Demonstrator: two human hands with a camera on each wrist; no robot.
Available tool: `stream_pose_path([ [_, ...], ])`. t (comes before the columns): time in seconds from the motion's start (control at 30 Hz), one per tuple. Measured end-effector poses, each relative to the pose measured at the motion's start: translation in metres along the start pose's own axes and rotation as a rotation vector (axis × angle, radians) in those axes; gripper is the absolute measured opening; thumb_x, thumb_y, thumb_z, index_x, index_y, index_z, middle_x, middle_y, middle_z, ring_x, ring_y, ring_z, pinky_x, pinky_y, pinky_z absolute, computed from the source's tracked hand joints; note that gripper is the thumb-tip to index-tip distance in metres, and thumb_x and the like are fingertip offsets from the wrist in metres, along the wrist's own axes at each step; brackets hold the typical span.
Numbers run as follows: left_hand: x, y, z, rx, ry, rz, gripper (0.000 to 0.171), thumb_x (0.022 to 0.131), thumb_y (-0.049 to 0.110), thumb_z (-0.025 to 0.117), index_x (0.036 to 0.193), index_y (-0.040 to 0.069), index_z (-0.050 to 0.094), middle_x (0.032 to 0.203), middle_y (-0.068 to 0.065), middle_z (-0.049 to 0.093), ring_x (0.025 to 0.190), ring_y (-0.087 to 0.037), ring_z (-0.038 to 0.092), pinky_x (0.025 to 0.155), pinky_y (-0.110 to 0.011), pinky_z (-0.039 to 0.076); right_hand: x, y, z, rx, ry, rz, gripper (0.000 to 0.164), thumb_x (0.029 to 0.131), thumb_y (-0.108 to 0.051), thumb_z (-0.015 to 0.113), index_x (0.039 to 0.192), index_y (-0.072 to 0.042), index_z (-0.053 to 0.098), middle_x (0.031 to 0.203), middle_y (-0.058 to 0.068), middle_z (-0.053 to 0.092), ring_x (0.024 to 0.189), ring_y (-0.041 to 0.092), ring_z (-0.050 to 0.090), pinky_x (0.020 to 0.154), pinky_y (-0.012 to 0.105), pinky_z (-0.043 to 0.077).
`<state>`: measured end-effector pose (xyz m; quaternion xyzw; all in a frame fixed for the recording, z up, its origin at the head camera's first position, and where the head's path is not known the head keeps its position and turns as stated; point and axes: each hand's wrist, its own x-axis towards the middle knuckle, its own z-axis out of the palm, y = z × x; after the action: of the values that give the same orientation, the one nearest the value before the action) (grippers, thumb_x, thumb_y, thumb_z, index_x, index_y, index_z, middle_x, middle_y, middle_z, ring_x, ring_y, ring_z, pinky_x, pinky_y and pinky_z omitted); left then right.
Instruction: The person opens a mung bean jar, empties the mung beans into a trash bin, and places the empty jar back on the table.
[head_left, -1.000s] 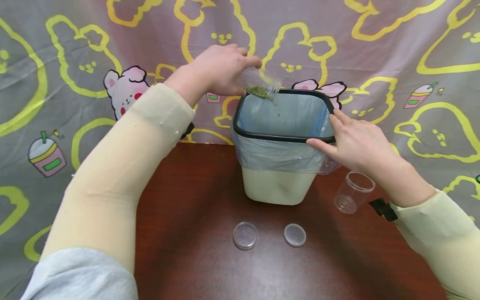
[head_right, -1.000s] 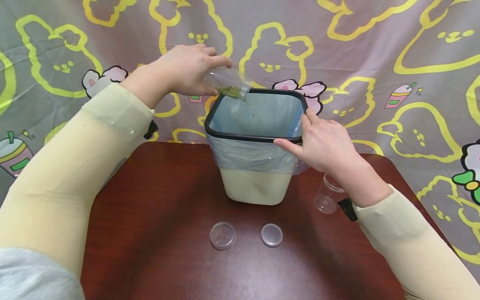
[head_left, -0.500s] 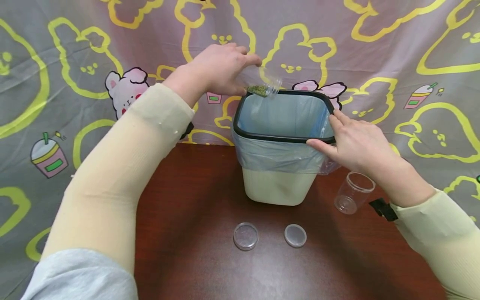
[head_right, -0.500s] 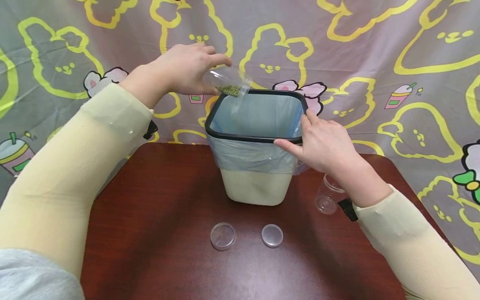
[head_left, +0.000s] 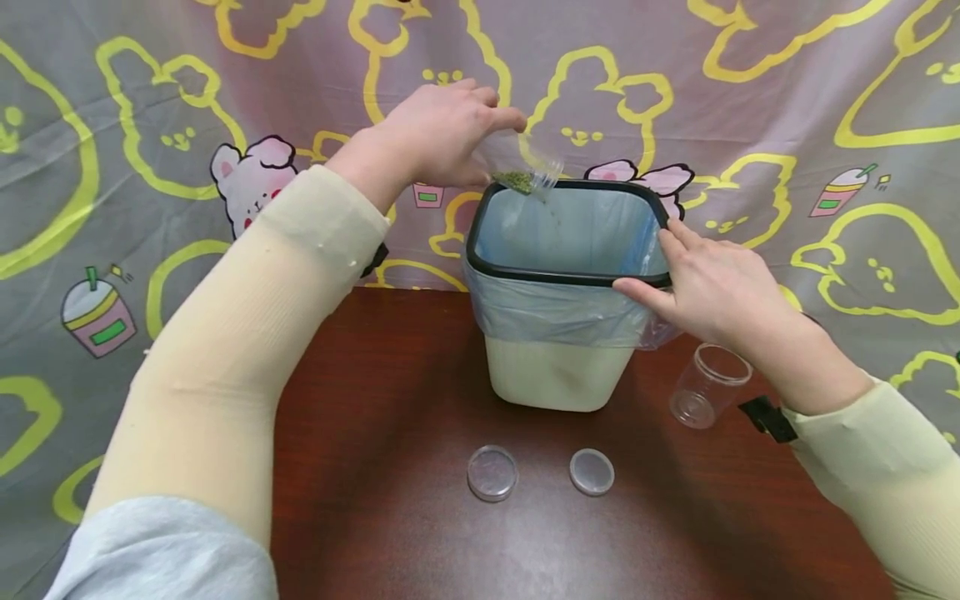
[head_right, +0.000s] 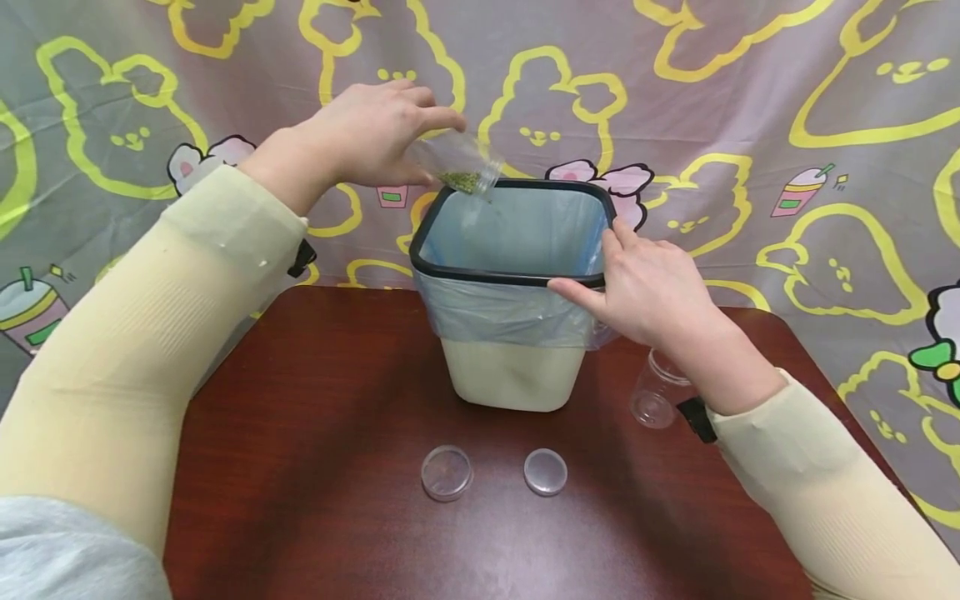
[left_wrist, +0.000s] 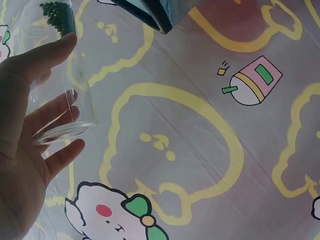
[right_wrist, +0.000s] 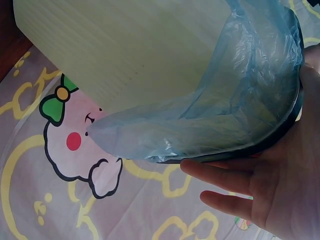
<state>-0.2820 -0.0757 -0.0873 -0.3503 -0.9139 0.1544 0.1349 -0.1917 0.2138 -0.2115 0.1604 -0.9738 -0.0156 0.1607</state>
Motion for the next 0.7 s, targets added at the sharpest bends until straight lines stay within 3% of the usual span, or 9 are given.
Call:
stream_pose_path([
  [0.33, -0.0037, 0.001, -0.0007, -0.008, 0.053, -0.005, 0.065, 0.089, 0.02, 0.067, 0.148, 0.018, 0.041, 0.134, -0.015, 0.049, 0.124, -0.034, 0.04, 0.095, -0.052, 0.042, -0.0019, 0.0003, 0.0011, 0.001, 0.006, -0.008, 0.088, 0.092, -0.066, 0.045, 0.133, 0.011, 0.044, 0.143, 0.027, 0.038, 0.111, 0.05, 0.05, 0.078, 0.062, 0.043],
  [0.7, -0.0049, -0.0007, -0.0016, 0.008, 0.084, 0.012, 0.063, 0.088, 0.011, 0.065, 0.147, 0.017, 0.043, 0.132, -0.016, 0.048, 0.124, -0.034, 0.038, 0.091, -0.053, 0.044, -0.0017, 0.0001, -0.0001, -0.006, 0.007, -0.017, 0.087, 0.092, -0.067, 0.045, 0.131, 0.011, 0.045, 0.143, 0.03, 0.037, 0.117, 0.049, 0.048, 0.079, 0.062, 0.043],
])
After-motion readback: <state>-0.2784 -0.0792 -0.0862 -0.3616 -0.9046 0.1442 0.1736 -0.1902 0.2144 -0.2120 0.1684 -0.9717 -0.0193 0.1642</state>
